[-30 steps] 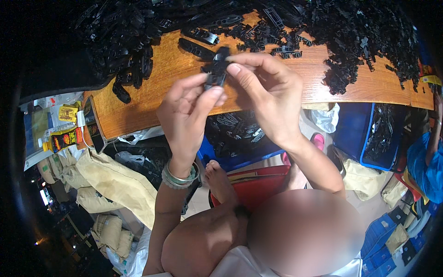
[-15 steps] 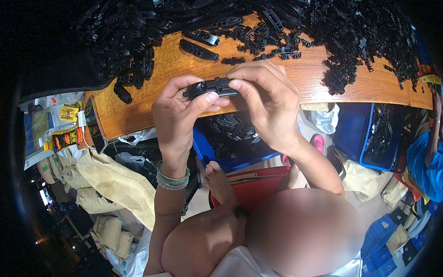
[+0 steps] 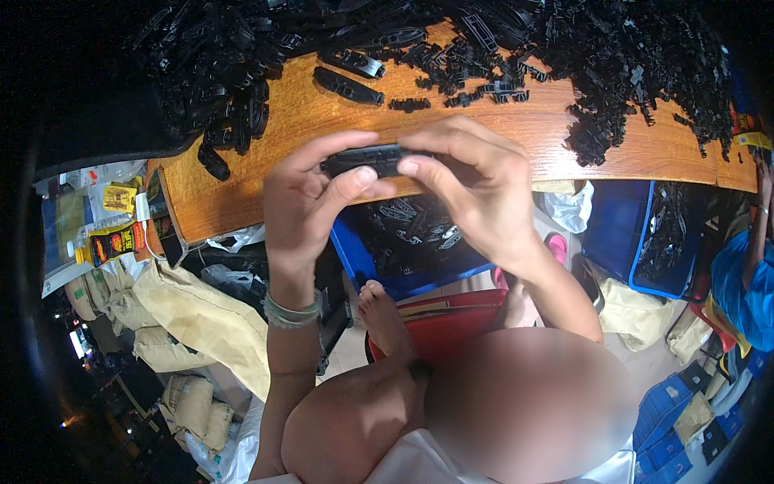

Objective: The person assembles plastic components by repeatedly picking up pieces from the table, snapping smaller parts into larger plastic casings by hand, and placing items into a blue container.

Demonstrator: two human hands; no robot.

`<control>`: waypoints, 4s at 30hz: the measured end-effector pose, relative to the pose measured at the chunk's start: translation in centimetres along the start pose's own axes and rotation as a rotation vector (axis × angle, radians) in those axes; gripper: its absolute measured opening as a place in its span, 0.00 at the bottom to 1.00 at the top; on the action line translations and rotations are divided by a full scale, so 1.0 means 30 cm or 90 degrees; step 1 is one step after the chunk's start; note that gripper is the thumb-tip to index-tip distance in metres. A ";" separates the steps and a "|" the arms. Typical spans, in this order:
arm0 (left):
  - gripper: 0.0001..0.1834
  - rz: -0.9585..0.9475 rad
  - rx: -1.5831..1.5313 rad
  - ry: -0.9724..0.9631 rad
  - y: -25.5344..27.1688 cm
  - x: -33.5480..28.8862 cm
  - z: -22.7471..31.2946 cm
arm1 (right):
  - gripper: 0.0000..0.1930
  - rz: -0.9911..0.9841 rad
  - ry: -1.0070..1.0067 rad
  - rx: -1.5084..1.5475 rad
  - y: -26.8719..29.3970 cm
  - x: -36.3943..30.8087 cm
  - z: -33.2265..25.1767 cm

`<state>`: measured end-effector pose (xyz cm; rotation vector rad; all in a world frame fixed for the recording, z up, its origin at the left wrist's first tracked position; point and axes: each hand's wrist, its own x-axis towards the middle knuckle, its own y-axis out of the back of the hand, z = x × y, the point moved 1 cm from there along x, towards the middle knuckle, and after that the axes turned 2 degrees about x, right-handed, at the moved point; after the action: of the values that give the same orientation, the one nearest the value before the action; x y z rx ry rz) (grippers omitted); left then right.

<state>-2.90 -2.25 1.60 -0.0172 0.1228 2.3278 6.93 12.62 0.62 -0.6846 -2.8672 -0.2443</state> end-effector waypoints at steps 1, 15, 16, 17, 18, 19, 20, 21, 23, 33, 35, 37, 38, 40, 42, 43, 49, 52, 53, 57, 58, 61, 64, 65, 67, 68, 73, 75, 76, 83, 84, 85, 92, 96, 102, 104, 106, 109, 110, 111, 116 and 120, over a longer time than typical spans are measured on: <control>0.13 0.002 0.003 0.002 0.017 0.011 -0.013 | 0.08 -0.059 -0.029 -0.011 0.015 -0.001 -0.004; 0.13 0.244 0.835 -0.415 0.075 0.146 -0.051 | 0.05 -0.060 0.279 -0.500 -0.042 0.148 0.075; 0.12 0.255 0.634 -0.357 0.071 0.122 -0.058 | 0.05 -0.017 0.283 -0.369 -0.037 0.145 0.074; 0.11 0.261 0.433 -0.297 0.069 0.106 -0.062 | 0.05 0.025 0.285 -0.238 -0.031 0.141 0.072; 0.11 0.295 0.426 -0.338 0.066 0.100 -0.054 | 0.07 0.027 0.186 -0.149 -0.023 0.128 0.070; 0.11 0.296 0.425 -0.336 0.059 0.089 -0.045 | 0.08 0.030 0.121 -0.002 -0.022 0.119 0.077; 0.12 0.273 0.297 -0.200 0.054 0.075 -0.038 | 0.09 -0.012 0.030 0.102 -0.006 0.108 0.063; 0.14 0.247 0.169 -0.067 0.048 0.061 -0.028 | 0.09 -0.052 -0.060 0.207 0.006 0.100 0.044; 0.14 0.221 0.084 -0.014 0.032 0.039 -0.008 | 0.09 -0.052 -0.062 0.276 -0.006 0.089 0.041; 0.15 0.085 -0.165 0.024 -0.032 -0.008 -0.001 | 0.07 0.010 0.071 0.137 -0.005 0.047 0.004; 0.14 0.072 -0.152 -0.019 -0.030 -0.017 0.006 | 0.07 0.016 0.120 0.039 -0.013 0.043 -0.003; 0.14 0.066 -0.146 -0.017 -0.032 -0.019 0.013 | 0.07 0.024 0.133 0.011 -0.009 0.039 -0.005; 0.14 0.059 -0.139 -0.013 -0.033 -0.020 0.016 | 0.08 0.026 0.146 -0.044 -0.005 0.034 -0.009; 0.13 0.064 -0.142 -0.008 -0.039 -0.024 0.021 | 0.08 0.030 0.160 -0.100 -0.001 0.027 -0.015; 0.13 0.070 -0.143 -0.002 -0.042 -0.026 0.027 | 0.08 0.065 0.163 -0.085 -0.002 0.021 -0.013; 0.13 0.071 -0.139 0.001 -0.042 -0.027 0.032 | 0.08 0.065 0.163 -0.084 0.001 0.019 -0.015; 0.11 0.073 -0.102 -0.029 -0.034 -0.029 0.025 | 0.10 0.010 0.137 -0.023 -0.012 0.005 -0.026; 0.10 0.058 -0.045 -0.067 -0.038 -0.032 0.022 | 0.11 -0.008 0.012 -0.013 -0.015 -0.012 -0.028; 0.11 0.046 -0.034 -0.081 -0.041 -0.033 0.022 | 0.11 -0.008 0.012 -0.015 -0.013 -0.014 -0.025; 0.12 0.000 -0.060 -0.012 -0.028 -0.024 0.042 | 0.10 -0.005 0.042 -0.027 0.008 -0.025 -0.024; 0.12 -0.023 0.003 -0.041 -0.018 -0.010 0.038 | 0.09 -0.017 -0.016 0.035 0.018 -0.028 -0.020; 0.13 -0.046 0.109 -0.076 0.042 0.086 -0.011 | 0.07 -0.267 0.005 -0.016 0.070 -0.009 -0.012; 0.14 0.140 0.495 -0.295 0.105 0.218 -0.040 | 0.05 -0.273 -0.011 -0.068 0.042 0.007 -0.022; 0.15 0.148 0.561 -0.333 0.120 0.242 -0.041 | 0.05 -0.237 0.018 -0.101 0.027 0.022 -0.020; 0.15 0.151 0.608 -0.381 0.094 0.273 -0.036 | 0.04 -0.013 0.174 -0.293 0.049 0.077 0.023; 0.15 0.144 0.641 -0.360 0.085 0.277 -0.029 | 0.05 0.040 0.200 -0.411 0.053 0.106 0.034; 0.15 0.106 0.693 -0.285 0.092 0.223 -0.035 | 0.06 0.076 0.283 -0.581 0.037 0.136 0.073; 0.14 0.157 0.687 -0.339 0.086 0.193 -0.036 | 0.08 0.071 0.320 -0.575 0.032 0.124 0.072; 0.14 0.156 0.685 -0.338 0.073 0.172 -0.034 | 0.08 0.070 0.319 -0.576 0.038 0.122 0.073; 0.12 0.160 0.191 -0.115 0.016 0.058 -0.033 | 0.10 0.042 0.401 -0.370 0.023 0.102 0.046; 0.13 0.117 0.127 -0.060 0.004 0.051 -0.027 | 0.09 0.031 0.380 -0.275 0.020 0.094 0.035; 0.13 0.074 0.063 -0.006 -0.009 0.044 -0.024 | 0.09 0.030 0.379 -0.275 0.015 0.087 0.020; 0.12 0.079 -0.117 0.094 -0.051 0.025 -0.026 | 0.08 0.025 0.252 -0.150 -0.004 0.060 -0.005; 0.18 0.050 -0.303 0.057 -0.080 0.018 -0.033 | 0.09 0.023 0.203 -0.070 -0.002 0.057 -0.019; 0.20 -0.012 -0.155 0.021 -0.064 0.001 -0.030 | 0.10 -0.006 0.135 0.005 0.000 0.033 -0.037; 0.17 -0.011 -0.053 0.014 -0.064 -0.004 -0.026 | 0.11 -0.065 0.289 -0.175 0.010 0.035 -0.049; 0.16 -0.008 -0.067 0.060 -0.062 -0.001 -0.003 | 0.12 -0.051 0.299 -0.193 0.019 0.035 -0.042; 0.13 0.000 -0.093 0.086 -0.056 -0.006 -0.010 | 0.13 -0.044 0.315 -0.231 0.032 0.032 -0.029; 0.11 0.003 -0.109 0.065 -0.053 -0.008 -0.014 | 0.12 -0.054 0.338 -0.242 0.032 0.032 -0.027; 0.11 0.003 -0.110 0.065 -0.052 -0.007 -0.014 | 0.12 -0.064 0.360 -0.255 0.033 0.032 -0.025; 0.13 0.000 0.014 -0.014 -0.033 -0.006 -0.009 | 0.10 -0.056 0.091 -0.091 0.029 0.010 0.003; 0.12 -0.047 -0.005 -0.026 -0.035 -0.005 0.026 | 0.11 -0.075 -0.027 -0.028 0.039 -0.003 -0.008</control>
<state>-2.02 -1.58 2.28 0.0223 0.0910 2.2536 7.58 13.55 0.95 -0.5352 -2.9555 -0.3136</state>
